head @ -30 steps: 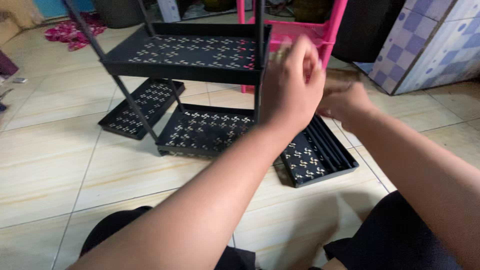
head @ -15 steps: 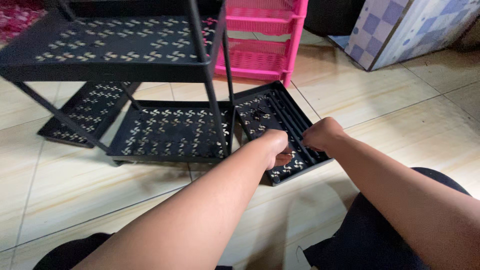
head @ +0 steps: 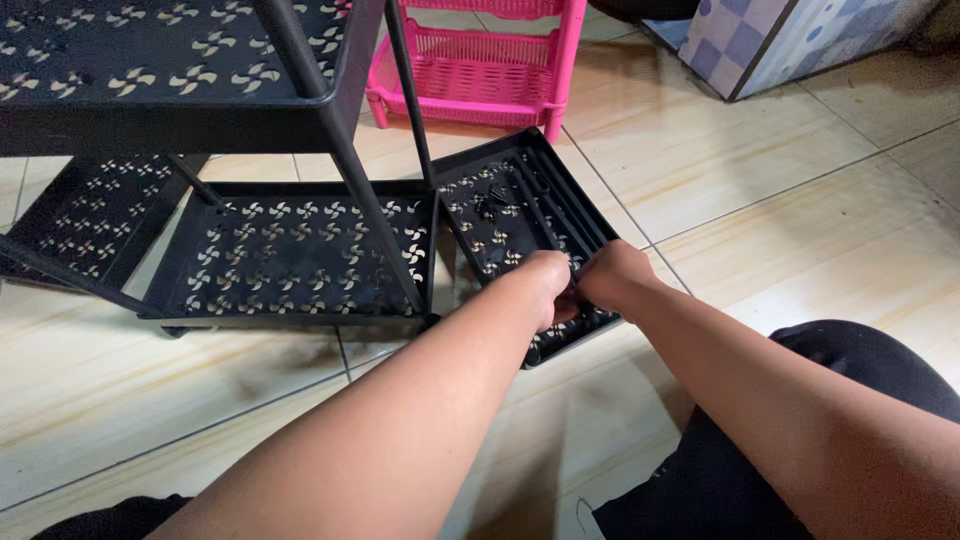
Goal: The person assembles a black plastic three-tier rolling rack by inserting vertical poles into the base and attaching perforated shelves. They handle multiple shelves and poles, aligning and snapping components together on a tiled floor.
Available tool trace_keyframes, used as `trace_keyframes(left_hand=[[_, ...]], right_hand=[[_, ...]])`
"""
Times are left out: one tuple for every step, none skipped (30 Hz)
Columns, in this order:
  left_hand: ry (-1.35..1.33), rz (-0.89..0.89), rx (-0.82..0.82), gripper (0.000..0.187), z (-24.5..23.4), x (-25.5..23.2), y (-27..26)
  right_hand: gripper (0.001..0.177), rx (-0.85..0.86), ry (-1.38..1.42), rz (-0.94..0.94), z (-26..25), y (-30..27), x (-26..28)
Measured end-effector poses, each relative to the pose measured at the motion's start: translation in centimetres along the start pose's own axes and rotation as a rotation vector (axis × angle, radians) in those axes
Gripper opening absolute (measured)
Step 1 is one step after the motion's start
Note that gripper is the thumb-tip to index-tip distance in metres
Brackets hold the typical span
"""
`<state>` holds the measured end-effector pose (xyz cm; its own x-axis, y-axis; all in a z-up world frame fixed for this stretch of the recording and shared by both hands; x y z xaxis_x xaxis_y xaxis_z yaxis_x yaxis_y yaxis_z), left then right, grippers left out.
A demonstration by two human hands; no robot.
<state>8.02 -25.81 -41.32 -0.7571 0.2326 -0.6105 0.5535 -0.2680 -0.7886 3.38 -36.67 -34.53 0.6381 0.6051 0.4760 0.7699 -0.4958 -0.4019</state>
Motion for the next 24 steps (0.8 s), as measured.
trace_keyframes(left_hand=[[0.006,0.008,-0.001,0.031,-0.1,-0.1,-0.2],[0.012,0.016,-0.002,0.030,-0.1,-0.1,-0.4],[-0.015,0.017,0.012,0.030,-0.1,-0.2,-0.6],[-0.042,0.018,0.025,0.030,-0.1,-0.3,-0.8],[-0.070,0.019,0.039,0.030,-0.1,-0.4,-1.1],[-0.063,0.026,0.029,0.029,-0.3,-0.6,-1.4],[-0.054,0.035,0.018,0.029,-0.4,-0.8,-1.7],[-0.045,0.044,0.006,0.029,-0.4,-1.0,-2.2],[-0.034,0.052,-0.009,0.028,-0.6,-1.3,-2.6],[-0.024,0.060,-0.025,0.028,-0.7,-1.5,-3.2],[-0.012,0.072,-0.041,0.028,-0.8,-2.0,-3.8],[0.004,0.089,-0.044,0.027,-0.9,-2.4,-4.4],[0.019,0.104,-0.048,0.027,-0.9,-2.7,-5.0],[0.033,0.119,-0.051,0.027,-0.8,-3.0,-5.7],[0.036,0.111,-0.039,0.028,-0.7,-3.2,-6.4],[0.040,0.103,-0.028,0.029,-0.5,-3.4,-7.2],[0.044,0.096,-0.018,0.030,-0.4,-3.7,-8.0],[0.084,0.104,-0.036,0.031,-0.5,-3.9,-8.8],[0.125,0.113,-0.054,0.031,-0.5,-4.3,-9.7],[0.165,0.123,-0.073,0.032,-0.5,-4.6,-10.7],[0.192,0.223,-0.141,0.032,-0.7,-5.7,-12.1],[0.219,0.325,-0.208,0.033,-0.8,-6.8,-13.7],[0.246,0.426,-0.274,0.036,-0.9,-8.0,-15.6],[0.346,0.550,-0.379,0.037,-1.5,-9.4,-17.8]], right_hand=[[0.020,0.009,0.026,0.013,0.0,-0.3,0.2],[0.018,0.018,0.051,0.025,-0.1,-0.5,0.3],[0.015,0.026,0.076,0.037,-0.1,-0.8,0.4],[0.021,0.051,0.059,0.069,-0.2,-1.0,0.5],[0.028,0.076,0.041,0.102,-0.4,-1.0,0.6],[0.037,0.101,0.022,0.135,-0.5,-1.2,0.5],[0.033,0.110,0.097,0.104,-0.5,-1.4,0.8],[0.030,0.120,0.172,0.074,-0.6,-1.6,0.9],[0.028,0.127,0.247,0.041,-0.8,-1.8,1.2],[0.026,0.131,0.300,0.042,-1.0,-2.0,1.3],[0.025,0.132,0.354,0.040,-1.2,-2.2,1.4],[0.023,0.134,0.409,0.037,-1.4,-2.5,1.6],[0.024,0.130,0.417,0.049,-1.6,-2.7,1.6],[0.024,0.127,0.425,0.062,-2.0,-3.0,1.5],[0.025,0.124,0.435,0.074,-2.3,-3.4,1.5],[0.026,0.137,0.441,0.083,-2.5,-3.9,1.5],[0.028,0.151,0.448,0.092,-2.9,-4.2,1.5],[0.030,0.165,0.455,0.100,-3.2,-4.5,1.4],[0.030,0.176,0.469,0.101,-3.5,-4.9,1.4],[0.031,0.187,0.483,0.102,-3.7,-5.2,1.3],[0.031,0.198,0.497,0.102,-4.0,-5.6,1.3],[0.031,0.209,0.514,0.108,-4.4,-6.0,1.2],[0.030,0.220,0.532,0.114,-4.6,-6.5,1.1],[0.030,0.232,0.549,0.120,-5.0,-6.9,1.1]])
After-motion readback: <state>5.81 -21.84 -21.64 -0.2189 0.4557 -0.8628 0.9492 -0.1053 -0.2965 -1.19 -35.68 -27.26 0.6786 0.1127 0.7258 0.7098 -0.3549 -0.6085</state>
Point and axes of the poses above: each hand's wrist, its own y-axis towards the middle knuckle, its own z-axis out of the palm, x = y × z, the point moved 6 cm from there along y, towards the middle knuckle, and after that the axes turned 1 degree about -x, right-handed, at the moved point
